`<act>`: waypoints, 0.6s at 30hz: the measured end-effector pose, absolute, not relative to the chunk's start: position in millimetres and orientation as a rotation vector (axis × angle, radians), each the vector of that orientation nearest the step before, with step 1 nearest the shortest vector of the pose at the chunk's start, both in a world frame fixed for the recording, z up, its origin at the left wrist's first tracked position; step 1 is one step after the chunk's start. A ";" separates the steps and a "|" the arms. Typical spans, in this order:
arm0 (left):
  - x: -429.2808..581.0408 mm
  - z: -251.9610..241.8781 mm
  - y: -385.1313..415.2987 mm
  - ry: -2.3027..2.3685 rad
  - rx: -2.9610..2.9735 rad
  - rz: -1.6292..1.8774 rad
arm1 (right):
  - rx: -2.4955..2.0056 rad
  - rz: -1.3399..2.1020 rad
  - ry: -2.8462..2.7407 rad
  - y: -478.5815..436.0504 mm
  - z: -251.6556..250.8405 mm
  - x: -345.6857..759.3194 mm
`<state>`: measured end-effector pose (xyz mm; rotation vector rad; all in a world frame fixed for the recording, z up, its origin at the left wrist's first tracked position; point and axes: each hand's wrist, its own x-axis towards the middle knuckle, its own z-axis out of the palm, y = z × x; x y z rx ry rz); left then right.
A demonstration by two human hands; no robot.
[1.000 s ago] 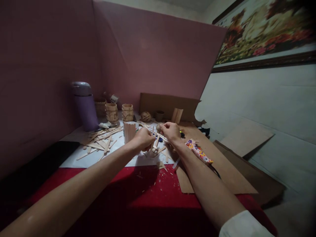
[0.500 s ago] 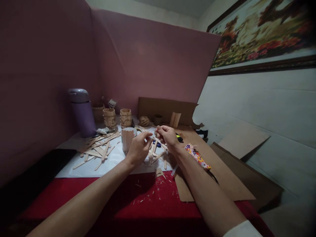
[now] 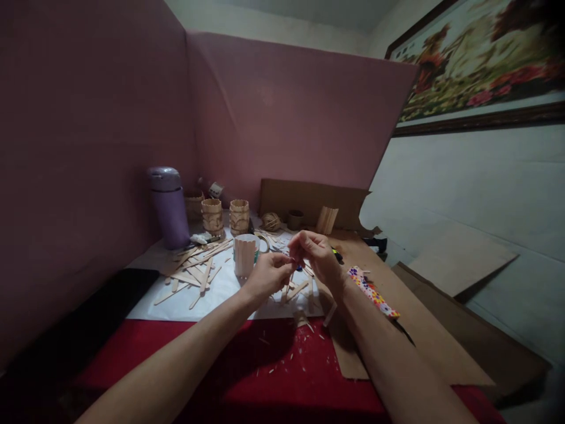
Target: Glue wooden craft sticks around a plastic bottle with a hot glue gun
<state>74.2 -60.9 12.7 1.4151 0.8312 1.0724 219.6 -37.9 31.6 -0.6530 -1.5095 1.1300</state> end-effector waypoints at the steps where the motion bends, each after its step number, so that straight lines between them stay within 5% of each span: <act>1: 74.4 11.7 -59.9 0.852 1.428 1.098 | -0.665 1.088 -1.489 -37.3 32.6 219.5; 18: 67.4 6.2 -57.8 0.966 1.793 1.535 | -0.766 1.061 -1.558 -31.1 30.4 217.0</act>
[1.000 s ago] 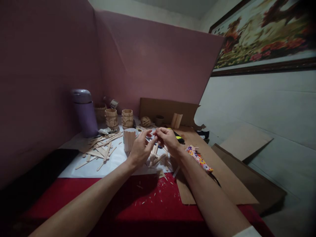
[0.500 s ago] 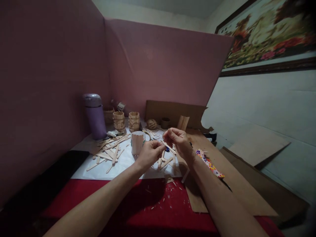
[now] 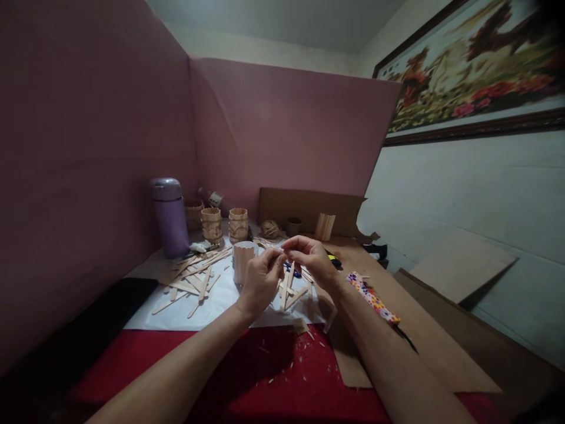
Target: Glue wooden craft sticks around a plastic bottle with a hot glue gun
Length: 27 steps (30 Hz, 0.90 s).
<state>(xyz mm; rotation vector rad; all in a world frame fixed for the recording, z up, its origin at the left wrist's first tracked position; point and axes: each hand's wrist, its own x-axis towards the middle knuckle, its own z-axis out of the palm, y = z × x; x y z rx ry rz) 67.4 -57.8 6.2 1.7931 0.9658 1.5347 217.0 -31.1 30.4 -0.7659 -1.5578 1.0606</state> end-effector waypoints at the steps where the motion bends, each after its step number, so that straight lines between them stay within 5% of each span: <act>1: 67.8 7.1 -59.1 0.964 1.816 1.569 | -0.755 1.061 -1.580 -31.3 30.6 216.5; 12: 58.8 13.7 -59.1 1.543 2.120 1.665 | -0.643 0.542 -1.994 -42.7 27.4 202.0; 20: 54.3 19.9 -53.5 1.040 1.880 1.966 | -0.694 0.942 -1.508 -37.2 38.2 211.6; 27: 55.3 31.9 -59.0 0.509 1.588 1.808 | -0.775 1.078 -1.358 -36.9 40.8 215.1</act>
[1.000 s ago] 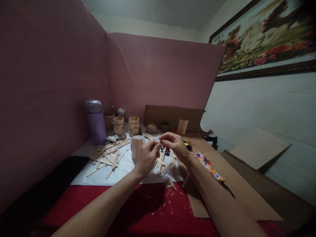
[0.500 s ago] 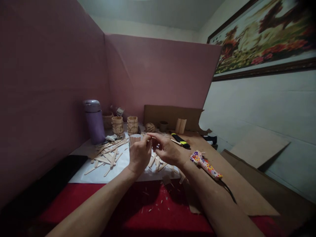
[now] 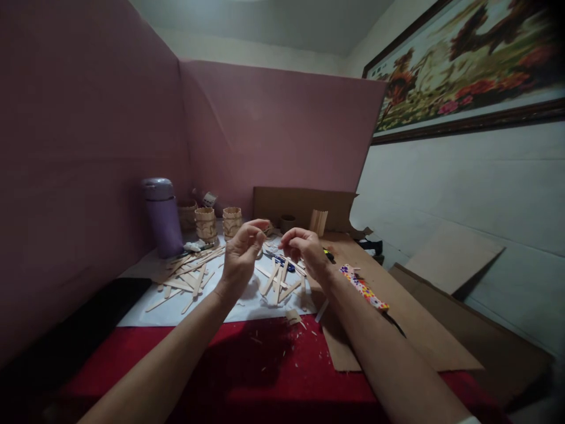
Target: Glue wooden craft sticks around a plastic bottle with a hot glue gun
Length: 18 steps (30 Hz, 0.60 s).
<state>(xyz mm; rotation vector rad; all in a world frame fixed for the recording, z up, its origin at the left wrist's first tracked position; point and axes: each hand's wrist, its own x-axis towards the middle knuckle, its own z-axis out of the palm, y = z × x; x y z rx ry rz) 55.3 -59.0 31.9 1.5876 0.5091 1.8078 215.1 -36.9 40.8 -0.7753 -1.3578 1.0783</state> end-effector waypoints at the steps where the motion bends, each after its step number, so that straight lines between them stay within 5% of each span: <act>1: 54.8 35.5 -60.8 0.425 1.527 1.733 | -0.795 1.099 -1.373 -35.8 39.2 214.4; 8: 51.5 48.5 -69.1 0.300 1.207 1.422 | -0.752 1.206 -1.284 -30.9 33.9 214.0; 18: 59.0 21.7 -52.1 0.943 1.758 1.723 | -0.603 1.285 -1.323 -31.7 32.0 214.3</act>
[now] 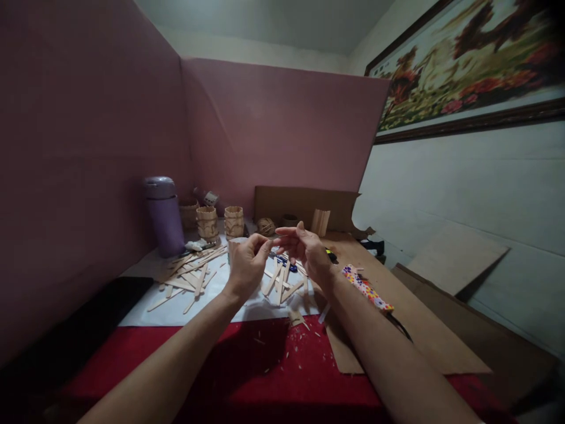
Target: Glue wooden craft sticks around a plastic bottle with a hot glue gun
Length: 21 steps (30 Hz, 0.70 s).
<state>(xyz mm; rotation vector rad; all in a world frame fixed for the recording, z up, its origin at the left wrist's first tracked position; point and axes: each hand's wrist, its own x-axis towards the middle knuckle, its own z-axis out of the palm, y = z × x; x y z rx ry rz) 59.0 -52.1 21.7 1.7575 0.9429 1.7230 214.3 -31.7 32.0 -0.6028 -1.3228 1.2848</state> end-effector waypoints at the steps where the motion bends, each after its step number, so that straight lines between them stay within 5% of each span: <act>1: 59.2 20.2 -52.1 0.968 1.799 1.746 | -0.600 1.280 -1.331 -32.5 32.2 213.7; 14: 52.3 28.1 -60.0 1.051 1.851 2.020 | -0.561 1.381 -1.351 -37.3 34.7 213.5; 21: 55.6 27.3 -61.1 1.005 1.807 1.831 | -0.591 1.360 -1.250 -36.3 37.9 218.2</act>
